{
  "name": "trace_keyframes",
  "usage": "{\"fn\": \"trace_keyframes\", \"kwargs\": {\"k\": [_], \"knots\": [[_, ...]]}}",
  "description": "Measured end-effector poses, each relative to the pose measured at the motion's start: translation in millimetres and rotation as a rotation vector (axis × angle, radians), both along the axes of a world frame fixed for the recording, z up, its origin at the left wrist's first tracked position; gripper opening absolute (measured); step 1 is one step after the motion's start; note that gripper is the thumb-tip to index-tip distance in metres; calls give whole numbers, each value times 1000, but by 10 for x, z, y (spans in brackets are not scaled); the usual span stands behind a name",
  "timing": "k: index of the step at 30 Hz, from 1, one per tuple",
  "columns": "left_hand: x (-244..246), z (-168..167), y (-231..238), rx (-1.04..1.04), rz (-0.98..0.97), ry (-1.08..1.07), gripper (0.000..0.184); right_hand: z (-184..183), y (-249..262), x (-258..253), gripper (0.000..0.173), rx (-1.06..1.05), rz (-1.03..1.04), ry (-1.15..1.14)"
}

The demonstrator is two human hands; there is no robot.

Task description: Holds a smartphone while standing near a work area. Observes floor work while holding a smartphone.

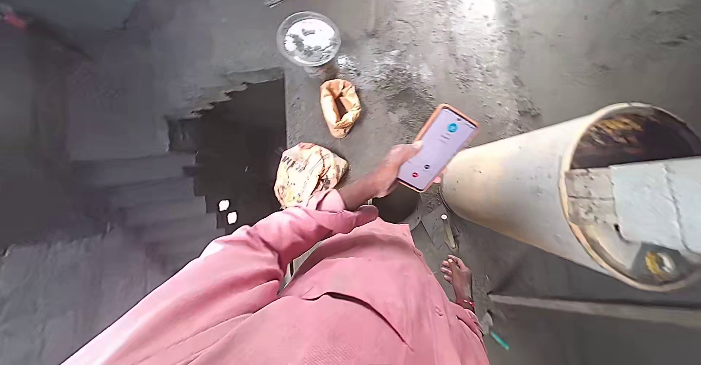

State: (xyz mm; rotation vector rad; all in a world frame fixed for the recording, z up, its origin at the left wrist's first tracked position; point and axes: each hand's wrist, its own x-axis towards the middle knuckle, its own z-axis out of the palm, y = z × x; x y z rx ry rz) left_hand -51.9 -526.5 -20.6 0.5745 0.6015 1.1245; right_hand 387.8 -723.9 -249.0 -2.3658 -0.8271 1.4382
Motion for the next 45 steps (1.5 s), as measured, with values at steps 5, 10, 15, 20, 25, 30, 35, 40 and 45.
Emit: {"fn": "trace_keyframes", "kwargs": {"k": [5, 10, 15, 20, 25, 30, 35, 40, 45], "knots": [[462, 17, -329, 15, 73, -28, 50, 10, 404, 508, 30, 55, 153, 28], [1001, -126, -955, -52, 174, -42, 51, -72, 554, 1135, 30, 22, 223, 45], [1310, -218, -1611, -72, 329, -121, 51, -171, 656, 1543, 27, -125, 441, -28], [1327, -192, -1842, -58, 455, -115, 52, -41, 1037, 1382, 27, -51, 566, 7], [1260, -145, -1764, 22, 490, -144, 51, 150, 1440, 1006, 29, 67, 592, 42], [1060, -182, -1821, 54, 505, -159, 50, 280, 1453, 716, 28, 44, 608, 15], [618, -305, -2055, 8, 549, -177, 49, 251, 1248, 494, 27, -3, 674, -36], [38, -312, -2306, -34, 589, -152, 52, 272, 1043, 94, 26, -45, 740, -86], [-484, -258, -2485, -3, 654, -94, 50, 346, 969, -481, 27, -36, 831, -64]]}}
